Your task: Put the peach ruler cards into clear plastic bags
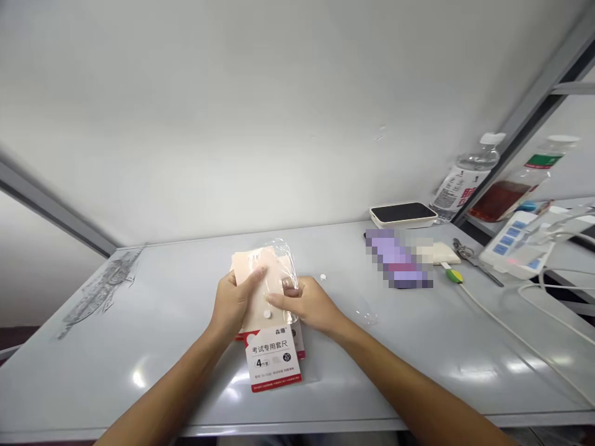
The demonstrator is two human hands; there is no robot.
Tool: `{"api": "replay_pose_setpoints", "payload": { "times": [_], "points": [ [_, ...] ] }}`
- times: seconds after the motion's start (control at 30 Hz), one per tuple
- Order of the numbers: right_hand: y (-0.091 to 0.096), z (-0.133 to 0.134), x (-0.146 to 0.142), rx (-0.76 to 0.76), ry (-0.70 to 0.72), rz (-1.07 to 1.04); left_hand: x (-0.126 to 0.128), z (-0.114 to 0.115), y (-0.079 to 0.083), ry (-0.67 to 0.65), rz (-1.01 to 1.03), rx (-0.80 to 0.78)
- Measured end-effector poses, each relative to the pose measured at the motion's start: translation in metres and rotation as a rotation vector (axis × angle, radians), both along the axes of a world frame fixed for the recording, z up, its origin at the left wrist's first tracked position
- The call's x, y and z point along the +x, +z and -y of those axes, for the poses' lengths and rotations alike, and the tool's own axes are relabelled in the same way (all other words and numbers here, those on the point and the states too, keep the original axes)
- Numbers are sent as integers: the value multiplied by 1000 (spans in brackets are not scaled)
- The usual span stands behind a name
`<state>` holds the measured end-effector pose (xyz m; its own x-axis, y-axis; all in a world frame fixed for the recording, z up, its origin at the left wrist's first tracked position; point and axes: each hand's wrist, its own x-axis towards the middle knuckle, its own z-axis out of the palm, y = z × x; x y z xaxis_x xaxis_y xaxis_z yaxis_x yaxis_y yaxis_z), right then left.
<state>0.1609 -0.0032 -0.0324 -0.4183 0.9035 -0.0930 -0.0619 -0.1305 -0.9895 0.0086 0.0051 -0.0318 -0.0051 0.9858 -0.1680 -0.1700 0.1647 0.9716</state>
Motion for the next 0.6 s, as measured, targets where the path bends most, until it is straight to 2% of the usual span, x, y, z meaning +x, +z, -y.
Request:
{"api": "replay_pose_setpoints", "payload": {
  "times": [0.1,0.27,0.4,0.6],
  "points": [
    [-2,0,0,-29,15,-50,-1,-1,4,1,7,48],
    [3,-6,12,-19,-213,-141,-4,-1,12,-188,-73,117],
    [7,-10,20,-47,-241,-183,-5,0,10,-322,-213,203],
    [5,-5,14,50,-184,-87,-6,-2,1,-187,-501,328]
  ]
}}
